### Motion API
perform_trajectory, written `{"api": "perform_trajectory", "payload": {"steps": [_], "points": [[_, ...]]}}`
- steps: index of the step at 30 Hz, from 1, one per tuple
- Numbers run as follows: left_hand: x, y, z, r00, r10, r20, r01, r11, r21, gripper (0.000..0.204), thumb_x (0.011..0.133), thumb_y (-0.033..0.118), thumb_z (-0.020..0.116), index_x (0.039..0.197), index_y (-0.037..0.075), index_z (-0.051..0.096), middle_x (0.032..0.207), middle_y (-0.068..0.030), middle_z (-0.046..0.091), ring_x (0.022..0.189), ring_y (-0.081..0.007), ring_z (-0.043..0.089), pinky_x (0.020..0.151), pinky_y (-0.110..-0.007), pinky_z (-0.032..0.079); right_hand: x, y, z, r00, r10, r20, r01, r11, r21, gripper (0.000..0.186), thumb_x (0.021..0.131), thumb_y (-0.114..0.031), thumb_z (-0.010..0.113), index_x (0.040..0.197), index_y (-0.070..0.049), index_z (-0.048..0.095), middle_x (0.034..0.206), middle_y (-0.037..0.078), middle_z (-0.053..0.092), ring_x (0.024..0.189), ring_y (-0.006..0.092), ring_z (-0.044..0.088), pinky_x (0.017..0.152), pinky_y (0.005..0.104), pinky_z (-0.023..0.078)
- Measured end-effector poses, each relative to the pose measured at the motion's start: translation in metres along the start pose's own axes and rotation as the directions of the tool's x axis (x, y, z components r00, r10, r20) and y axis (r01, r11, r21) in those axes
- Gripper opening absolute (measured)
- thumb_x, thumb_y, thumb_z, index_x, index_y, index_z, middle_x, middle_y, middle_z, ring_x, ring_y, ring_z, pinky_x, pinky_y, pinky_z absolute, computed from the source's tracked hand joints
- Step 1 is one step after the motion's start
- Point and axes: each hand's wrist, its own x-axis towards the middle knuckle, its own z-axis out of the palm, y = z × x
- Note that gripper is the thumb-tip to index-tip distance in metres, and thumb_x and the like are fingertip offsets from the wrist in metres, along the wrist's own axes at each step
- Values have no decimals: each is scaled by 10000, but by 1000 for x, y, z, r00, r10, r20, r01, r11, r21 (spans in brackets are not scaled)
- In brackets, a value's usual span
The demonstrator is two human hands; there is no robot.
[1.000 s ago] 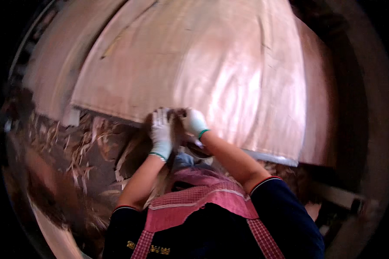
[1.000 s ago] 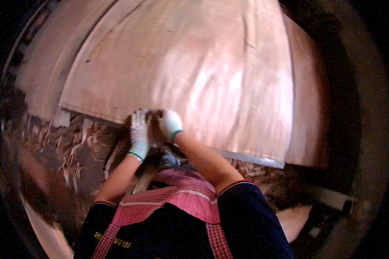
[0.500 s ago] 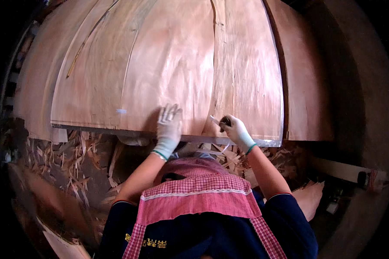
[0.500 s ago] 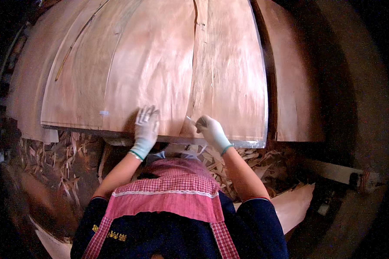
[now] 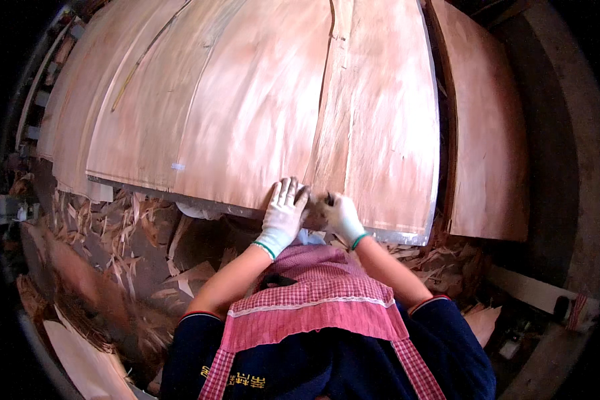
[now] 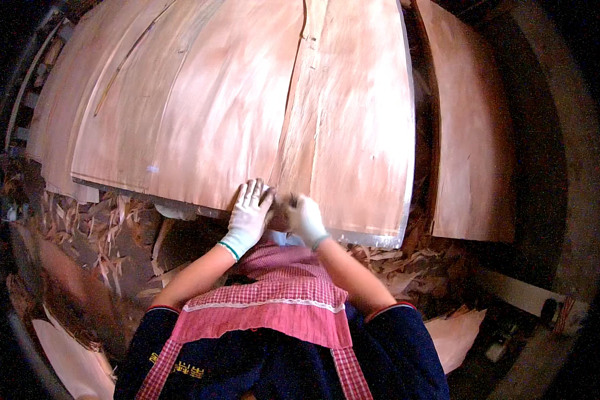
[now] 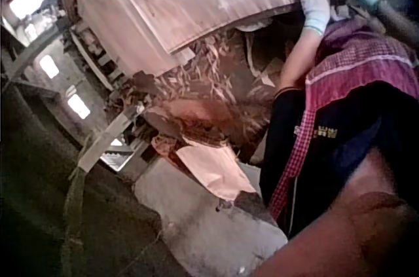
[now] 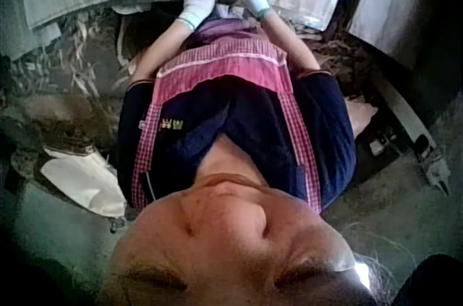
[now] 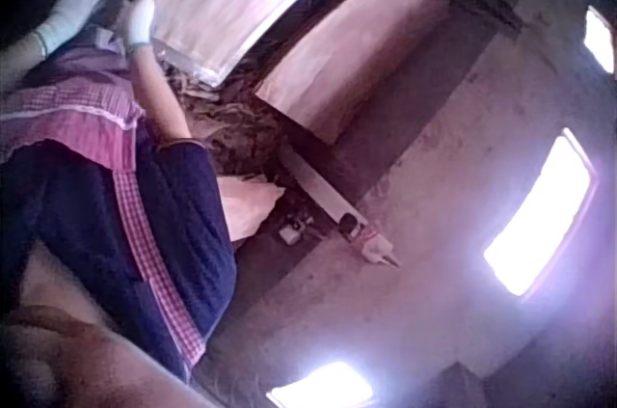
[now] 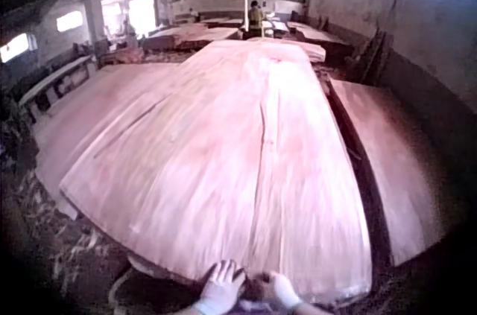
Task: The person trims and shapes thin wood veneer sheets using a cutting tool, removes wood strips by hand, and applies tape to the wood on a large table.
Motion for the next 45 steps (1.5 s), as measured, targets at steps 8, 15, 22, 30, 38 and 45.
{"api": "perform_trajectory", "payload": {"steps": [8, 15, 22, 30, 38, 45], "points": [[50, -37, -35, 967, -227, -111, 186, 936, -299, 388, 1010, 246, 380, 1300, 40, 535, 1318, -184, 556, 1292, -363, 465, 1161, -467, 269, 20, 3, -116, 983, 157, -99, -117, 938, 325, 127, 906, -36, 566, 1016, -1, 619, 876, 98, 652, 771, 162, 611, 694, 300, 503], [221, -128, -30, 920, -259, -294, 209, 959, -190, 465, 943, 214, 503, 1375, 47, 456, 1422, -183, 449, 1369, -326, 356, 1175, -436, 235, 205, -13, -180, 981, -39, -190, 32, 999, -37, 188, 917, -146, 595, 1000, 20, 620, 815, 128, 674, 768, 189, 638, 723, 320, 502], [303, -108, -22, 980, 57, -193, -33, 992, 124, 609, 833, -28, 454, 1432, -1, 352, 1532, -148, 307, 1429, -288, 271, 1193, -409, 189, 334, -54, -148, 995, -14, -102, -33, 895, -445, 374, 850, -313, 662, 986, 34, 665, 947, 263, 662, 876, 405, 651, 778, 432, 507], [317, -79, -39, 997, -76, -9, 76, 960, 269, 432, 960, 179, 374, 1377, 143, 480, 1465, -207, 397, 1371, -364, 355, 1169, -488, 192, 267, -36, -138, 957, 157, -243, -202, 964, -171, 229, 875, -175, 609, 924, 44, 653, 869, 229, 675, 826, 343, 665, 737, 393, 512], [288, -57, -41, 968, -27, -251, -59, 942, -330, 388, 904, -6, 393, 1251, 47, 559, 1385, -156, 506, 1332, -310, 435, 1169, -412, 264, 207, -17, -173, 969, 247, -30, -239, 958, 160, 219, 893, -182, 623, 927, 32, 654, 795, 123, 695, 722, 198, 650, 671, 328, 503], [260, -6, -9, 971, 203, 129, -229, 944, 237, 488, 960, 149, 303, 1431, 55, 392, 1512, -111, 366, 1418, -281, 296, 1201, -433, 135, 196, 17, -143, 914, 288, -285, -299, 954, 6, 197, 863, -132, 625, 986, 13, 678, 889, 189, 701, 796, 266, 685, 728, 365, 530]]}}
